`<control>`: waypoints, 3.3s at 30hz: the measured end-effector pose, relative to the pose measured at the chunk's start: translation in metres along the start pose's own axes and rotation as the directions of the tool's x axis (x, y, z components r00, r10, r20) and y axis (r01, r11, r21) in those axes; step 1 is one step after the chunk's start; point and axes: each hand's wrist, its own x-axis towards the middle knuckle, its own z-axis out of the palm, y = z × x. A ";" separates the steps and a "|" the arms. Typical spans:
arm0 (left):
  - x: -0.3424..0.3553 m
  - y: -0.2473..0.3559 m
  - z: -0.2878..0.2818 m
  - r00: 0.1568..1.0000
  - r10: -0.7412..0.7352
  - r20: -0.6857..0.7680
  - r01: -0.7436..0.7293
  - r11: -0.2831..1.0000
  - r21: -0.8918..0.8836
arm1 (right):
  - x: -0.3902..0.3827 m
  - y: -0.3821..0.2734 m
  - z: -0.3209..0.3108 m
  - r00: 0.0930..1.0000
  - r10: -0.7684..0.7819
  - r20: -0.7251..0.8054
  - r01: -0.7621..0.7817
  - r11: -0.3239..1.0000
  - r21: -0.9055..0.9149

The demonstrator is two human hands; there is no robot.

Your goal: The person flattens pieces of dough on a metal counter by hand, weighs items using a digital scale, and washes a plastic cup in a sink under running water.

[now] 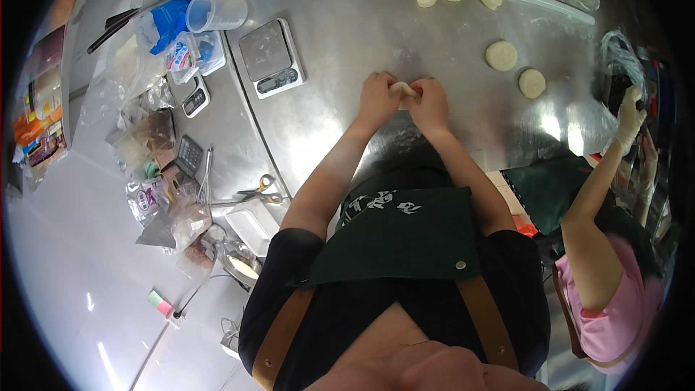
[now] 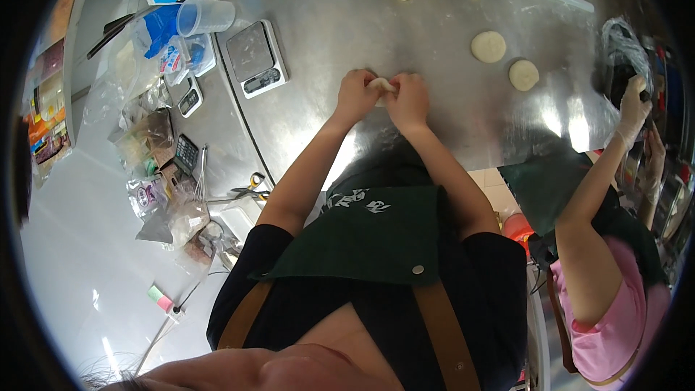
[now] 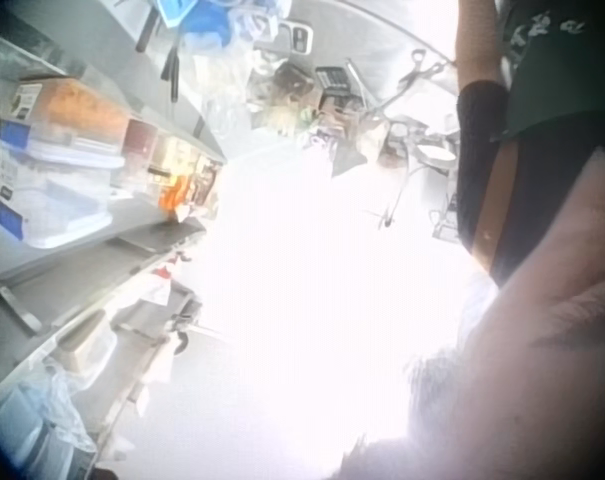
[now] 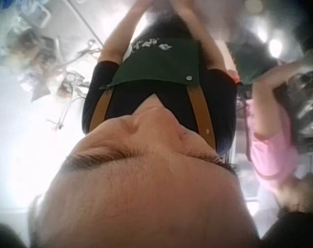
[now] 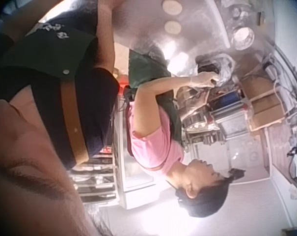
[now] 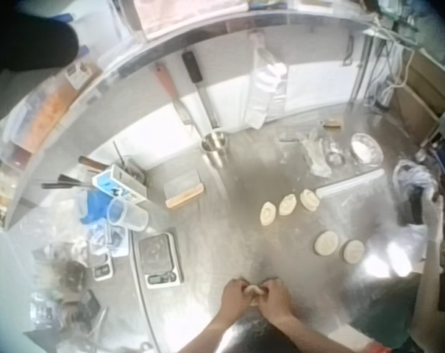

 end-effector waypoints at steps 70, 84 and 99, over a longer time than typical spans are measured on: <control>-0.093 -0.028 -0.027 0.997 0.067 -0.040 -0.074 0.969 -0.235 | -0.021 0.023 -0.041 0.778 -0.550 0.304 0.616 0.764 -0.192; -0.081 -0.003 0.030 0.960 0.213 0.181 -0.069 0.810 -0.582 | -0.070 0.031 -0.022 0.957 -0.286 0.045 0.271 0.941 0.203; -0.085 -0.005 0.023 0.848 0.486 0.211 -0.523 0.831 0.189 | -0.068 0.030 -0.031 0.771 -0.614 0.167 0.636 0.734 -0.240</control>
